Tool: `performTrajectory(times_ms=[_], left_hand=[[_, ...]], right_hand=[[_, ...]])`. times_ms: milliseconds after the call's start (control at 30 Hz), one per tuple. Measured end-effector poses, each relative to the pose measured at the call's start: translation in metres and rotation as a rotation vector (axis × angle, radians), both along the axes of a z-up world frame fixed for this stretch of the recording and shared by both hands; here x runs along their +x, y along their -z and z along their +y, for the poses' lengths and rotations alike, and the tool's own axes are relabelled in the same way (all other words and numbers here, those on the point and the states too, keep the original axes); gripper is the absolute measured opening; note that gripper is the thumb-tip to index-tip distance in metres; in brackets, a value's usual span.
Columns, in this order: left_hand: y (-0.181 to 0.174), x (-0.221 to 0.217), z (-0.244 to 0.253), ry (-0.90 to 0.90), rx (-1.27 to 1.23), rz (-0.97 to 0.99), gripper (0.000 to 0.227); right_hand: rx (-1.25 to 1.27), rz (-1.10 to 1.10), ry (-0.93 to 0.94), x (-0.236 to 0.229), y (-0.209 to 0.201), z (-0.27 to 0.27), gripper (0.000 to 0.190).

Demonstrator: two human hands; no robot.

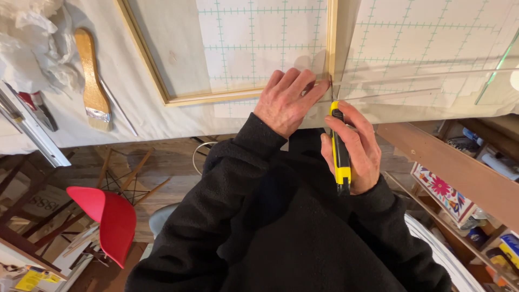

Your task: Cutting and measuring foam strips to be used in a picture frame.

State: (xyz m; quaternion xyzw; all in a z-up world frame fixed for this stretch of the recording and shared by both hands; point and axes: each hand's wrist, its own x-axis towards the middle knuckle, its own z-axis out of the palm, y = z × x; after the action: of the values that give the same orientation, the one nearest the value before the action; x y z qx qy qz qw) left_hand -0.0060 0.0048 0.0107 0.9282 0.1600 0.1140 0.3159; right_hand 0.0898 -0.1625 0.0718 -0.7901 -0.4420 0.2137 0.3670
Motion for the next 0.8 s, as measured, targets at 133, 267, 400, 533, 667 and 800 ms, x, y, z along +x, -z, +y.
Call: performTrajectory(times_ms=[133, 267, 400, 533, 667, 800], left_hand=[[0.0032, -0.0003, -0.0016, -0.001, 0.017, 0.017, 0.031], [0.0069, -0.0004, -0.0035, 0.001, 0.026, 0.020, 0.028], [0.0063, -0.0009, -0.0028, 0.004, 0.015, 0.014, 0.028], [0.0069, -0.0015, -0.0038, 0.004, 0.017, 0.024, 0.030], [0.0068, 0.0000, -0.0042, -0.004, 0.014, 0.026, 0.028], [0.0045, 0.0002, -0.0035, -0.009, 0.006, 0.018, 0.028]], right_hand=[[-0.009, -0.042, -0.013, 0.0000, -0.0004, -0.0006, 0.037], [-0.025, -0.043, -0.014, -0.0003, 0.0010, -0.0010, 0.035], [-0.022, -0.034, -0.010, 0.0003, 0.0022, -0.0015, 0.034], [-0.018, -0.030, -0.017, 0.0010, 0.0023, -0.0005, 0.034], [-0.020, -0.028, -0.013, 0.0017, 0.0022, 0.0006, 0.035], [-0.042, -0.013, -0.002, 0.0021, 0.0036, -0.0002, 0.036]])
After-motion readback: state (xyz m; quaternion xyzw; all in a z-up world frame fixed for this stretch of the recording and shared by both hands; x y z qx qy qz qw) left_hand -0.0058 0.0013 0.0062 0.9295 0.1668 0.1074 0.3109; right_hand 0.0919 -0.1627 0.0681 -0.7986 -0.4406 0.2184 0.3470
